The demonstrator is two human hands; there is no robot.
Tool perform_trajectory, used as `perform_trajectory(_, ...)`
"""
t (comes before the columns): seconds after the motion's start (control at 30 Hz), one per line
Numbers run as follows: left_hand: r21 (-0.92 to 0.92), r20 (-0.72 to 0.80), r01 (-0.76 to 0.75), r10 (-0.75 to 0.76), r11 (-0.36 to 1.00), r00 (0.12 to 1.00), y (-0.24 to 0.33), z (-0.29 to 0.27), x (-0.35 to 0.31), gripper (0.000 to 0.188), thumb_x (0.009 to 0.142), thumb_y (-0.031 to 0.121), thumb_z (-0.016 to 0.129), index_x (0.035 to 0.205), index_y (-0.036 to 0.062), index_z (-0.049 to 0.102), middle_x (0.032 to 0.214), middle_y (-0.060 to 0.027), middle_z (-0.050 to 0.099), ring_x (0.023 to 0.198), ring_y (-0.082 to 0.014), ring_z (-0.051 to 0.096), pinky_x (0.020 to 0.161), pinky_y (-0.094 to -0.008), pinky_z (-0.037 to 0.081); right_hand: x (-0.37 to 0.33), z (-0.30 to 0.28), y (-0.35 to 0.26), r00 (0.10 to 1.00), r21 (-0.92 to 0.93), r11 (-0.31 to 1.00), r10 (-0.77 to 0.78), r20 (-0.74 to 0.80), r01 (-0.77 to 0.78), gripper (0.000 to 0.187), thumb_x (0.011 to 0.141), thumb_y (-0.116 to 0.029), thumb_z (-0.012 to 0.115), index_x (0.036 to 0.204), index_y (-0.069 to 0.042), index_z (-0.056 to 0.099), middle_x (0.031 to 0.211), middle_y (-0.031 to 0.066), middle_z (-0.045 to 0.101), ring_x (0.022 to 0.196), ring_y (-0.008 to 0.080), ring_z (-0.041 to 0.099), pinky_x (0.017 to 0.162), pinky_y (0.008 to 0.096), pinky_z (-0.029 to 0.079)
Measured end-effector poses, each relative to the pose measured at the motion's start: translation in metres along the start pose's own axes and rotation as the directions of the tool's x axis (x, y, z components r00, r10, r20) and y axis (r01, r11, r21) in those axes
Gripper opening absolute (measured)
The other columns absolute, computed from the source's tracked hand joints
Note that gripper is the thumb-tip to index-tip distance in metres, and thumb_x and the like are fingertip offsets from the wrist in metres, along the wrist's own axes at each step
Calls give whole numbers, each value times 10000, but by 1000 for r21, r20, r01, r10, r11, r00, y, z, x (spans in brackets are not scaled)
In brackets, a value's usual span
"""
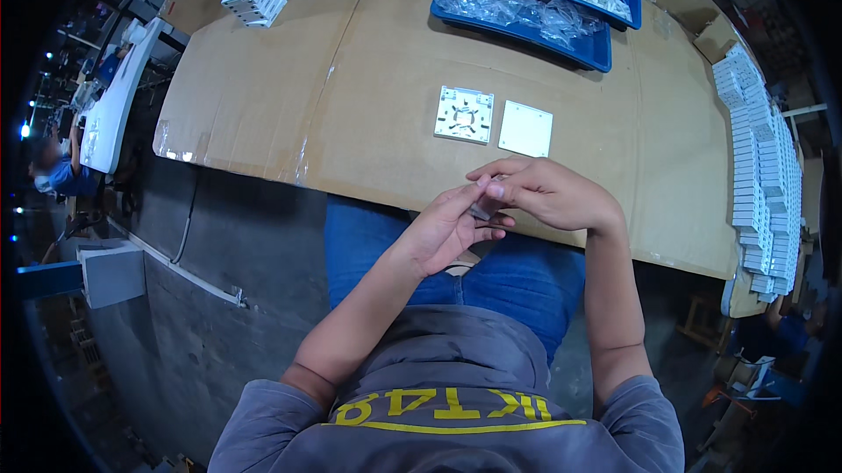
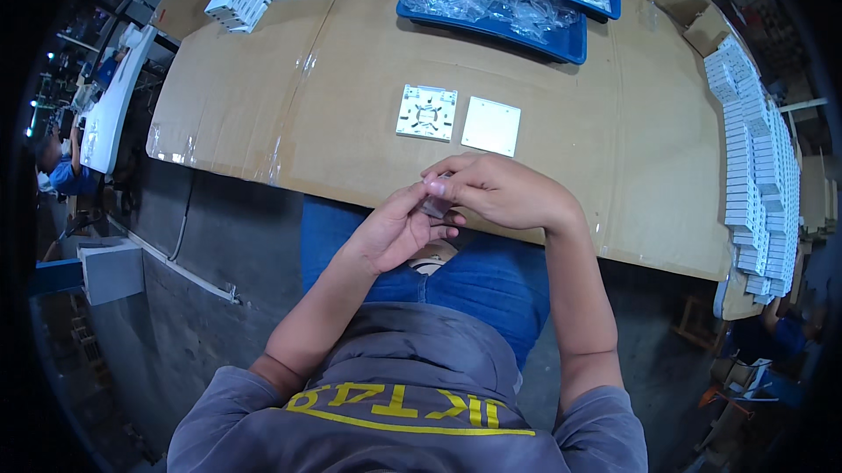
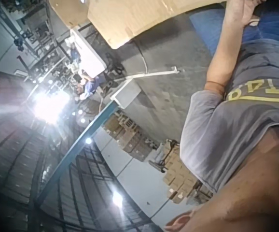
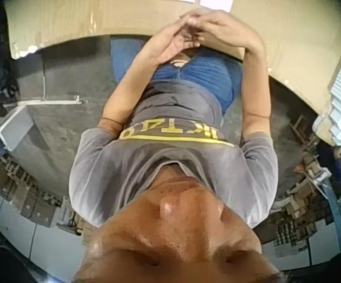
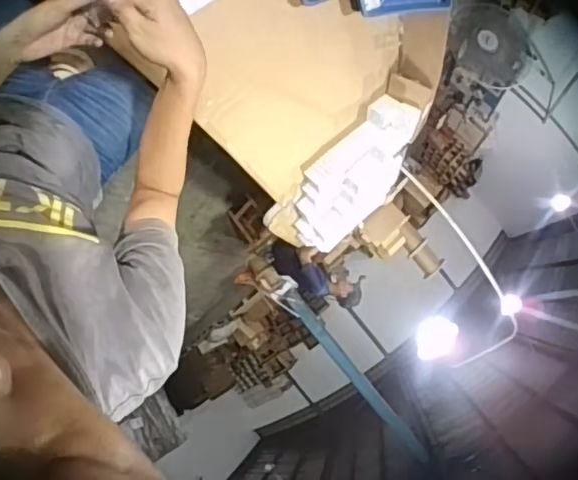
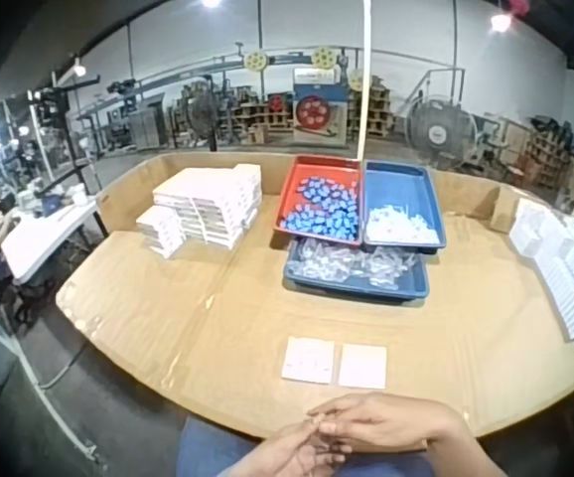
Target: Manually assemble a white plastic electronics enclosure by inserting components and snapping the housing together.
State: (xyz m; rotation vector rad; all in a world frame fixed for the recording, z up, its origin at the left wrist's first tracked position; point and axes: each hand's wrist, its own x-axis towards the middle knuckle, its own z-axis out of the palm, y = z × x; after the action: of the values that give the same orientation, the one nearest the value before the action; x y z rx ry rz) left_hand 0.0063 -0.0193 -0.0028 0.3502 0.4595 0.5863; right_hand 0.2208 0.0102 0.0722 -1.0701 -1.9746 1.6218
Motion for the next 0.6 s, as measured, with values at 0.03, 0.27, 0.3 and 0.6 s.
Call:
perform_trajectory(0.03,27,-6,-12,12,1000,1000,-1,-1,0,412,1147,357,401,1386,42,518,1188,-119,679,1056,-230,693,911,-371,573,4,1,4,998,-87,996,-32,52,37,409,1115,-285,515,1262,60,677,1270,163,710,1071,232,698,966,348,541)
perform_trajectory(0.27,-5,-15,18,-18,1000,1000,6,6,0,401,1148,346,398,1385,45,515,1176,-97,672,1038,-224,697,901,-367,576,1,-8,-8,993,111,987,114,29,-116,424,1119,-301,498,1186,51,725,1369,167,671,1159,278,682,1024,383,527)
perform_trajectory(0.3,-7,-15,4,-4,1000,1000,4,3,1,399,1147,345,403,1383,46,520,1173,-96,676,1035,-220,698,895,-364,577,3,-6,-6,995,43,994,94,37,-96,424,1119,-301,500,1181,53,726,1368,169,672,1160,273,681,1024,380,528)
perform_trajectory(0.6,-22,-43,30,-31,999,999,5,1,5,403,1127,348,451,1404,65,522,1102,-77,687,967,-199,701,887,-354,583,4,-5,11,997,24,999,26,68,-27,418,1114,-294,513,1264,61,675,1309,155,691,1137,243,680,1031,351,514)
